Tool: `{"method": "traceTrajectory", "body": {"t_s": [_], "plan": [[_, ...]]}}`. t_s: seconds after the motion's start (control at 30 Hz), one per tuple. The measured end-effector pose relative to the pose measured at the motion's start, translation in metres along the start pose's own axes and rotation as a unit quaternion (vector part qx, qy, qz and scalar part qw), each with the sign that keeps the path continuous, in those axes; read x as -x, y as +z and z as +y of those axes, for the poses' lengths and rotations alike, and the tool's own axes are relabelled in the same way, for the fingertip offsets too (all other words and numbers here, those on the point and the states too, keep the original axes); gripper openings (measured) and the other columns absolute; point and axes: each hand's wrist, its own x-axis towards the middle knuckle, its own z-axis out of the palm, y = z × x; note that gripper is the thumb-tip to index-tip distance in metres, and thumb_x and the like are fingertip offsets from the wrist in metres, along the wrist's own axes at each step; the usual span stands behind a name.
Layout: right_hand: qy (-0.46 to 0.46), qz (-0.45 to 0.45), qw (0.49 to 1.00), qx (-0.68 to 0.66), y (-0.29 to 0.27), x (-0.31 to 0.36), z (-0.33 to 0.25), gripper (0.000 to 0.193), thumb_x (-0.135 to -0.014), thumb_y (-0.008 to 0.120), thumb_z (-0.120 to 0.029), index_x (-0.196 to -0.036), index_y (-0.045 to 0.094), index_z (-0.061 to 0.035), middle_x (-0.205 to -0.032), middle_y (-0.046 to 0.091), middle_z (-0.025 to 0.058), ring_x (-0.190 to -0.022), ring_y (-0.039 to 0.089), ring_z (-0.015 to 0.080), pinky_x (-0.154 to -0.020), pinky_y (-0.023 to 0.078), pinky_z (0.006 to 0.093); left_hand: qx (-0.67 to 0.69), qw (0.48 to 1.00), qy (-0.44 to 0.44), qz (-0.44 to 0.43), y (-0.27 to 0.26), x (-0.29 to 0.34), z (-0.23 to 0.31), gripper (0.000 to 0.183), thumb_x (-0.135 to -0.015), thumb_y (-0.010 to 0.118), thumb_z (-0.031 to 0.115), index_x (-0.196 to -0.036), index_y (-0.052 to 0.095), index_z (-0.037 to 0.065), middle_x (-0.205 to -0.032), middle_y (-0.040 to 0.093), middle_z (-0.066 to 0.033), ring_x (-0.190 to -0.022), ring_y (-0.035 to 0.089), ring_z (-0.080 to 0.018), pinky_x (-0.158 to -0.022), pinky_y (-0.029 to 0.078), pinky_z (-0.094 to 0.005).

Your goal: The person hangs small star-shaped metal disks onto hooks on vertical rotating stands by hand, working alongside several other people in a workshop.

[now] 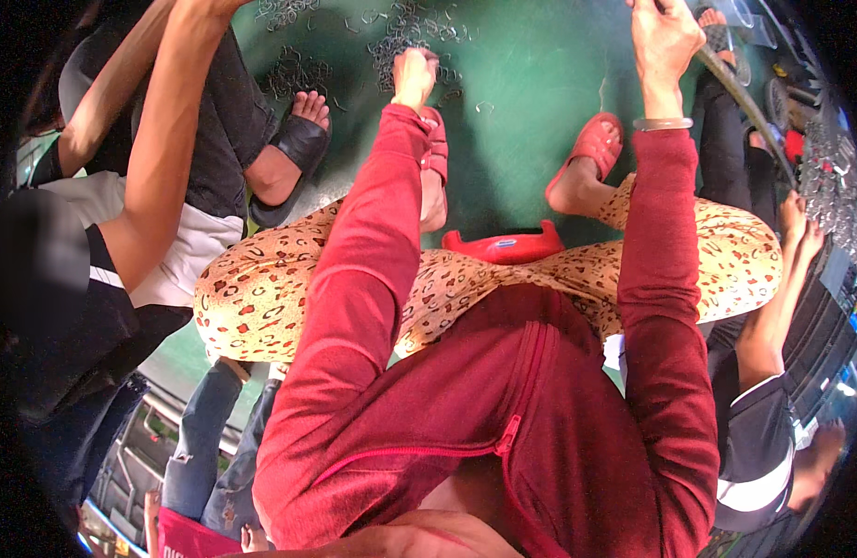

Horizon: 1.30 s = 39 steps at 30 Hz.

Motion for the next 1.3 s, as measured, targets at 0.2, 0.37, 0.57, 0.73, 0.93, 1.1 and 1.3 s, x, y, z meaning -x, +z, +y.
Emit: {"method": "traceTrajectory", "body": {"t_s": [0.2, 0.37, 0.57, 0.73, 0.93, 1.1, 1.3], "plan": [[0.039, 0.02, 0.999, -0.005, 0.001, 0.004, -0.033, 0.013, -0.078, 0.061, 0.006, -0.089, 0.067, 0.0019, -0.074, 0.061, 0.0027, -0.065, 0.053, 0.0072, -0.059, 0.042, 0.0202, -0.062, 0.985, 0.16, -0.03, -0.022, -0.015, 0.01, 0.014, -0.075, 0.063, 0.019, -0.084, 0.07, 0.01, -0.082, 0.066, -0.0133, -0.081, 0.064, -0.0302, -0.073, 0.049, -0.039], [-0.034, 0.041, 0.999, -0.009, 0.001, 0.008, -0.027, 0.012, -0.077, 0.062, 0.006, -0.087, 0.066, 0.0021, -0.069, 0.059, 0.0014, -0.06, 0.05, 0.0061, -0.055, 0.04, 0.02, -0.071, 0.961, 0.201, -0.178, -0.027, -0.015, 0.005, 0.018, -0.075, 0.064, 0.021, -0.087, 0.069, 0.008, -0.086, 0.066, -0.0127, -0.084, 0.063, -0.0286, -0.076, 0.048, -0.0363], [-0.034, 0.057, 0.998, -0.011, 0.001, 0.005, -0.023, 0.011, -0.075, 0.063, 0.006, -0.085, 0.066, 0.0015, -0.067, 0.058, 0.002, -0.058, 0.05, 0.0069, -0.054, 0.04, 0.0205, -0.137, 0.971, 0.119, -0.158, -0.01, 0.023, 0.006, 0.016, -0.077, 0.064, 0.024, -0.086, 0.07, 0.013, -0.08, 0.067, -0.0131, -0.078, 0.064, -0.0306, -0.073, 0.051, -0.0394], [-0.028, 0.052, 0.998, -0.004, 0.001, 0.003, -0.023, 0.011, -0.075, 0.063, 0.006, -0.084, 0.067, 0.0008, -0.068, 0.058, 0.0025, -0.057, 0.05, 0.0073, -0.053, 0.04, 0.0209, -0.162, 0.977, -0.033, -0.134, -0.003, 0.039, 0.016, 0.016, -0.074, 0.066, 0.021, -0.085, 0.07, 0.011, -0.08, 0.067, -0.0141, -0.077, 0.066, -0.0302, -0.075, 0.051, -0.0388], [-0.045, 0.063, 0.997, -0.003, 0.0, 0.001, -0.025, 0.013, -0.075, 0.063, 0.007, -0.085, 0.067, 0.0008, -0.068, 0.058, 0.0031, -0.057, 0.05, 0.0076, -0.053, 0.04, 0.021, -0.176, 0.976, 0.114, 0.05, -0.008, 0.029, 0.005, 0.019, -0.077, 0.061, 0.015, -0.095, 0.064, 0.01, -0.094, 0.061, -0.012, -0.093, 0.054, -0.0302, -0.083, 0.045, -0.0389], [-0.041, 0.066, 0.997, 0.001, -0.004, 0.0, -0.024, 0.014, -0.074, 0.062, 0.008, -0.085, 0.067, 0.0011, -0.069, 0.058, 0.0035, -0.057, 0.051, 0.0076, -0.053, 0.041, 0.0209, -0.157, 0.978, 0.135, 0.007, -0.006, 0.032, 0.006, 0.014, -0.079, 0.06, 0.017, -0.089, 0.066, 0.009, -0.091, 0.061, -0.0116, -0.09, 0.054, -0.0302, -0.083, 0.045, -0.0389], [-0.035, 0.058, 0.998, 0.002, -0.001, -0.001, -0.025, 0.014, -0.074, 0.062, 0.007, -0.086, 0.066, 0.0017, -0.071, 0.059, 0.0047, -0.057, 0.052, 0.0091, -0.054, 0.042, 0.0214, -0.075, 0.979, 0.182, 0.044, 0.003, 0.002, 0.039, 0.011, -0.078, 0.061, 0.018, -0.082, 0.068, 0.011, -0.086, 0.062, -0.0091, -0.089, 0.055, -0.0283, -0.082, 0.045, -0.0364]]}}
